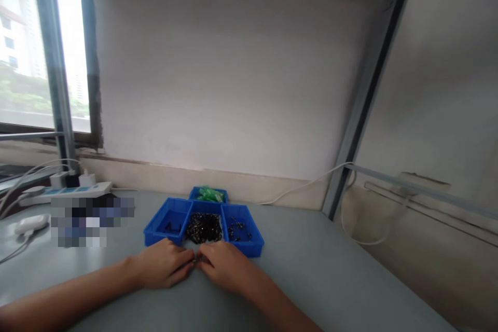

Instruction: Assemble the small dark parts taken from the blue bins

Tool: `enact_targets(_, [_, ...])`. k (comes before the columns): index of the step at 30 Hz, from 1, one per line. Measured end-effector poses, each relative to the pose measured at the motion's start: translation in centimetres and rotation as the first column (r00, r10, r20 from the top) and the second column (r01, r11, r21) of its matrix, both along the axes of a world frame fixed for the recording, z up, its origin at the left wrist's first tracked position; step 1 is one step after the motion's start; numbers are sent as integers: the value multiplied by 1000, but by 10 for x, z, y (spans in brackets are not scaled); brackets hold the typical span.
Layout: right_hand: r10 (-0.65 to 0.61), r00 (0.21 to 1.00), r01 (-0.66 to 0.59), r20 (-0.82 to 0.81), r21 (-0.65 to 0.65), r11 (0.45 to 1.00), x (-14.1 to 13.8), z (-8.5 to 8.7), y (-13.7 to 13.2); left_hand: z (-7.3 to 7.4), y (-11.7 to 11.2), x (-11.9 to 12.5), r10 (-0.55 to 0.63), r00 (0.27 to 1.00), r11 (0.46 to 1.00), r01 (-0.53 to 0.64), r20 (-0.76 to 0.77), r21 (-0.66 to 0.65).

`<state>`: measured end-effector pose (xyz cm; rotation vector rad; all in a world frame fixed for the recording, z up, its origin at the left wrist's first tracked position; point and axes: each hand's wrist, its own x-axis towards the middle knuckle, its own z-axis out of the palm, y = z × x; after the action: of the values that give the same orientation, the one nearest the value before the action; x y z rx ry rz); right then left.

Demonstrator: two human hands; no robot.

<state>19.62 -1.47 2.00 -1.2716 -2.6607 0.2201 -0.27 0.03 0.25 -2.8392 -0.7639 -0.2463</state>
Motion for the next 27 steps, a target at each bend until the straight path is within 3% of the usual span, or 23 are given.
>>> enact_targets(12, [33, 999, -35, 39, 33, 999, 0, -3, 0, 4, -2, 1, 52, 999, 999, -52, 3, -8])
enact_targets(27, [45, 998, -47, 53, 34, 998, 0, -2, 1, 1, -1, 1, 26, 1000, 999, -26, 6, 34])
